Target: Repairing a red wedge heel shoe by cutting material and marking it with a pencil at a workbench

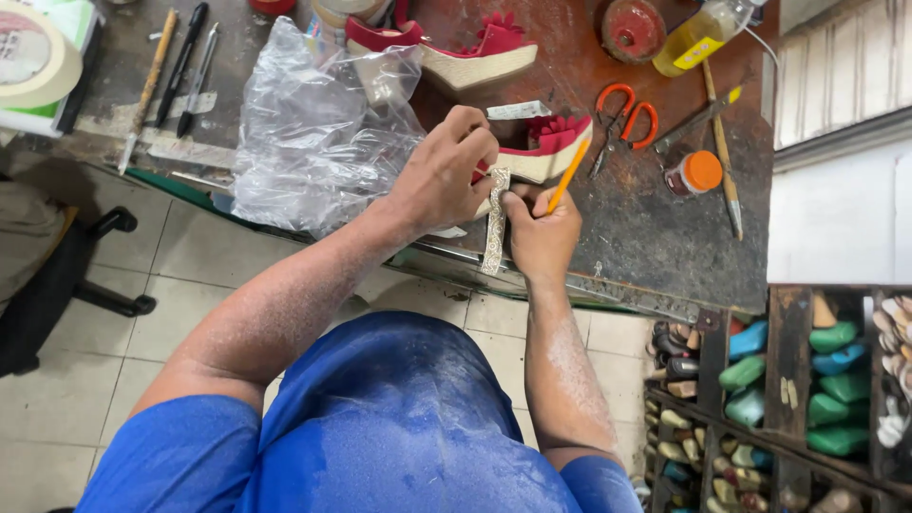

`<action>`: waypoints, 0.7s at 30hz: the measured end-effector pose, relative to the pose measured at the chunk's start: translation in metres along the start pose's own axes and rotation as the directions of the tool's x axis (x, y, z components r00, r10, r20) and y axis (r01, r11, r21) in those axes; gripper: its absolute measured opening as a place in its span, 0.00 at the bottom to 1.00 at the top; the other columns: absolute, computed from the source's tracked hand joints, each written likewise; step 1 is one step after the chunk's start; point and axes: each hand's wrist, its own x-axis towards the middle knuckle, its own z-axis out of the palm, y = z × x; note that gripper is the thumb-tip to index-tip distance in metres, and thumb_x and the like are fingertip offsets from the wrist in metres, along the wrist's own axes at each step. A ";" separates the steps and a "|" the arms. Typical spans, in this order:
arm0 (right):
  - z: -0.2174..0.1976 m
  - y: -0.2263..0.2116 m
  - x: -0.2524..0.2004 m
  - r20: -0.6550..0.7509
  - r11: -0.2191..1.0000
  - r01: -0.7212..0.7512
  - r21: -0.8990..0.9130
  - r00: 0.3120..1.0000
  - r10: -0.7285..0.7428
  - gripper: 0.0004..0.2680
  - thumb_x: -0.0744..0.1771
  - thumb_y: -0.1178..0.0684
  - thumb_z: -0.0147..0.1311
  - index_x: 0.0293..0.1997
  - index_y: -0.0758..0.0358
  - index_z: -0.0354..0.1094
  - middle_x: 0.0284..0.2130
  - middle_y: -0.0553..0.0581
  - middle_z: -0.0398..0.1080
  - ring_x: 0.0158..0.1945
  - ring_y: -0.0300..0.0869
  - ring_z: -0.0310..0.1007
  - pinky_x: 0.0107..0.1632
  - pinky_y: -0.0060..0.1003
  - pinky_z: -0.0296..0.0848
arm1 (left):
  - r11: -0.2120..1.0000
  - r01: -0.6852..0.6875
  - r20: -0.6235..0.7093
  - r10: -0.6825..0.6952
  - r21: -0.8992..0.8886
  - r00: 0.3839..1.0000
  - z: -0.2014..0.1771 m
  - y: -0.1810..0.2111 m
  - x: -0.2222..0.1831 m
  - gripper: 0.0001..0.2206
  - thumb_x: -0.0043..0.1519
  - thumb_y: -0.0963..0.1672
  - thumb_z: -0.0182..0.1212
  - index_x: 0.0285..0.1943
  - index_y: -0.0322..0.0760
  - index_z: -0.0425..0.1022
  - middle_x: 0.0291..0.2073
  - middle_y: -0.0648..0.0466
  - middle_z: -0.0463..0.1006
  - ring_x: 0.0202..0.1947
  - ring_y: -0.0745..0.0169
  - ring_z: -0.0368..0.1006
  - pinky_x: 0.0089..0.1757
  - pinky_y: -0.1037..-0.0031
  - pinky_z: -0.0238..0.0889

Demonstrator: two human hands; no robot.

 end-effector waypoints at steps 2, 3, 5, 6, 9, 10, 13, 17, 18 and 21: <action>0.004 -0.006 -0.001 -0.012 0.999 -0.017 -0.029 1.000 0.017 0.17 0.60 0.64 0.67 0.23 0.56 0.52 0.27 0.58 0.78 0.32 0.37 0.74 0.34 0.31 0.70 | 0.999 0.001 -0.012 -0.002 -0.050 1.000 -0.005 0.001 0.001 0.19 0.47 0.36 0.73 0.40 0.38 0.66 0.48 0.43 0.67 0.38 0.33 0.76 0.39 0.53 0.72; 0.002 0.001 0.000 -0.019 0.999 -0.015 -0.037 1.000 0.015 0.17 0.60 0.64 0.67 0.23 0.56 0.52 0.27 0.58 0.78 0.32 0.37 0.74 0.34 0.31 0.70 | 0.998 -0.003 -0.013 0.002 -0.061 1.000 -0.006 -0.001 0.001 0.19 0.47 0.36 0.73 0.40 0.38 0.66 0.48 0.43 0.67 0.38 0.33 0.76 0.39 0.53 0.72; -0.003 0.014 0.003 -0.051 0.999 -0.042 0.010 0.998 0.043 0.17 0.60 0.63 0.66 0.23 0.54 0.51 0.28 0.58 0.78 0.34 0.39 0.76 0.36 0.31 0.70 | 0.991 -0.024 -0.020 0.022 -0.131 1.000 -0.011 -0.004 0.001 0.20 0.49 0.36 0.71 0.42 0.39 0.62 0.52 0.44 0.68 0.41 0.31 0.77 0.41 0.53 0.72; -0.006 0.017 0.003 -0.049 0.999 -0.038 0.002 0.998 0.038 0.17 0.60 0.63 0.66 0.23 0.54 0.51 0.28 0.58 0.78 0.34 0.39 0.76 0.36 0.31 0.70 | 0.990 -0.024 -0.027 0.020 -0.136 0.999 -0.010 -0.007 0.001 0.20 0.49 0.36 0.71 0.42 0.39 0.62 0.52 0.44 0.68 0.41 0.31 0.77 0.41 0.53 0.72; -0.017 0.024 -0.002 -0.103 0.947 0.012 0.321 0.994 0.022 0.19 0.61 0.69 0.62 0.24 0.49 0.50 0.29 0.56 0.76 0.30 0.34 0.70 0.31 0.25 0.64 | 0.984 -0.021 -0.028 0.016 -0.180 0.999 -0.005 -0.014 -0.001 0.20 0.50 0.37 0.70 0.45 0.41 0.65 0.43 0.50 0.73 0.39 0.39 0.78 0.40 0.59 0.71; -0.020 0.023 -0.004 -0.091 0.939 0.014 0.342 0.996 0.018 0.19 0.61 0.70 0.61 0.25 0.49 0.50 0.30 0.57 0.76 0.30 0.34 0.70 0.31 0.24 0.63 | 0.985 -0.024 -0.035 0.018 -0.171 0.999 -0.004 -0.015 -0.001 0.19 0.49 0.36 0.69 0.46 0.42 0.68 0.39 0.50 0.74 0.38 0.41 0.77 0.40 0.60 0.71; -0.021 0.020 -0.007 -0.051 0.937 -0.003 0.351 0.998 0.022 0.19 0.62 0.71 0.61 0.25 0.50 0.50 0.30 0.57 0.76 0.30 0.34 0.69 0.31 0.23 0.63 | 0.988 -0.005 -0.030 0.000 -0.152 1.000 -0.006 -0.016 -0.002 0.21 0.48 0.37 0.69 0.49 0.44 0.69 0.36 0.51 0.75 0.38 0.43 0.77 0.40 0.60 0.72; -0.008 0.008 0.000 0.036 0.964 -0.030 0.266 0.999 0.022 0.20 0.61 0.70 0.65 0.24 0.52 0.50 0.29 0.58 0.77 0.30 0.33 0.69 0.29 0.24 0.64 | 0.988 0.044 -0.013 -0.047 -0.151 0.999 -0.006 -0.014 -0.001 0.23 0.47 0.37 0.69 0.52 0.44 0.69 0.37 0.49 0.77 0.40 0.42 0.77 0.42 0.59 0.72; -0.007 0.006 0.002 0.030 0.964 -0.029 0.265 0.999 0.022 0.20 0.61 0.70 0.65 0.24 0.52 0.50 0.29 0.58 0.77 0.30 0.33 0.69 0.29 0.24 0.64 | 0.987 0.041 -0.010 -0.043 -0.154 0.999 -0.006 -0.013 -0.001 0.23 0.47 0.37 0.69 0.52 0.44 0.69 0.37 0.49 0.77 0.40 0.42 0.77 0.42 0.59 0.72; -0.002 0.003 0.009 -0.002 0.973 -0.058 0.224 0.998 0.060 0.20 0.60 0.70 0.66 0.24 0.51 0.50 0.27 0.57 0.76 0.28 0.33 0.67 0.28 0.23 0.62 | 0.991 0.057 -0.006 -0.058 -0.119 0.998 -0.006 -0.012 0.000 0.24 0.47 0.38 0.69 0.53 0.43 0.68 0.37 0.47 0.76 0.40 0.40 0.77 0.42 0.55 0.71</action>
